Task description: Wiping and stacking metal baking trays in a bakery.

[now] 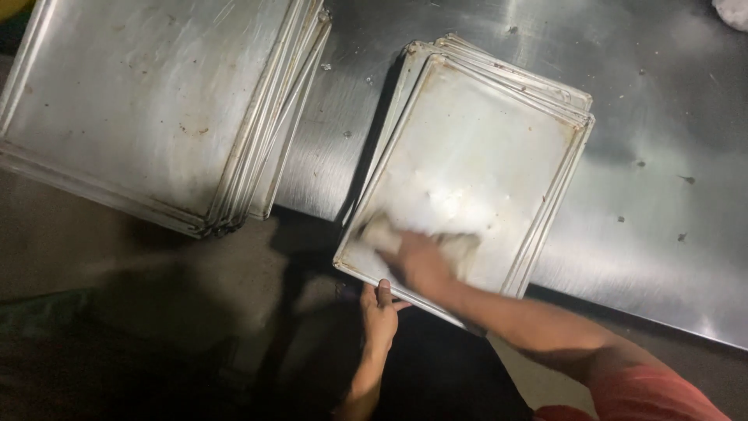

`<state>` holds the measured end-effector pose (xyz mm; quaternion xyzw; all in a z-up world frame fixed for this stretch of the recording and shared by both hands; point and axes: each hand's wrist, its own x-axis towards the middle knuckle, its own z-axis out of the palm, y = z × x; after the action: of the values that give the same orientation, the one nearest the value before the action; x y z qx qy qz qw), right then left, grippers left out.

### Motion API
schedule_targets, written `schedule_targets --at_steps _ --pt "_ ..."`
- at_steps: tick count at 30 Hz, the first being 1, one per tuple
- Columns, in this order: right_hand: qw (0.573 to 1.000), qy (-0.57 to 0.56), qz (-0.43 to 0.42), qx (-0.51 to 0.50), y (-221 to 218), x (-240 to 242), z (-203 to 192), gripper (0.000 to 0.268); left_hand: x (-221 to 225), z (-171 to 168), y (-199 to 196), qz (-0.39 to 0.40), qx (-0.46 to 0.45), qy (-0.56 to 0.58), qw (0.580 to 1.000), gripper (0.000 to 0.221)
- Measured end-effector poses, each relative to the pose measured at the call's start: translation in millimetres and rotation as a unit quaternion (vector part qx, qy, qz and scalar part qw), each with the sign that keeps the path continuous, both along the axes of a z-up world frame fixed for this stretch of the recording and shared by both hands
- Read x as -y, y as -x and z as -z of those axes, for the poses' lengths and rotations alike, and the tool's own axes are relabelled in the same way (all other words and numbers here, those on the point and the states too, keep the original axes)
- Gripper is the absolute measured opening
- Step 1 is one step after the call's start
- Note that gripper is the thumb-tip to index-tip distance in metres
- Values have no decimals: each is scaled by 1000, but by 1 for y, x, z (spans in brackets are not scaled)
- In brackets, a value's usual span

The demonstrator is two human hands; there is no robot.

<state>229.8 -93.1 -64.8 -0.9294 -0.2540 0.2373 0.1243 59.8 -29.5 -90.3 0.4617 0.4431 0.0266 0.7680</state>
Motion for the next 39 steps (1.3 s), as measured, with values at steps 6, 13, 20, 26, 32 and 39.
schedule_targets --at_steps 6,13,20,26,32,39 --pt "994 -70 -54 65 -132 -23 27 43 5 10 -1 -30 -6 5 1000 45" --pt "950 -80 70 292 -253 -40 3 23 10 53 6 35 40 -272 961 33" --pt "996 2 45 83 -41 -57 -23 77 -1 6 -3 72 -26 -83 994 38" --pt "995 49 -72 39 90 -45 -25 57 -15 149 26 183 272 -202 923 52" --pt "985 169 41 5 131 101 -60 27 -50 38 25 105 364 152 913 58" --pt "967 191 157 65 149 147 -74 27 -16 42 -3 21 199 -6 980 46"
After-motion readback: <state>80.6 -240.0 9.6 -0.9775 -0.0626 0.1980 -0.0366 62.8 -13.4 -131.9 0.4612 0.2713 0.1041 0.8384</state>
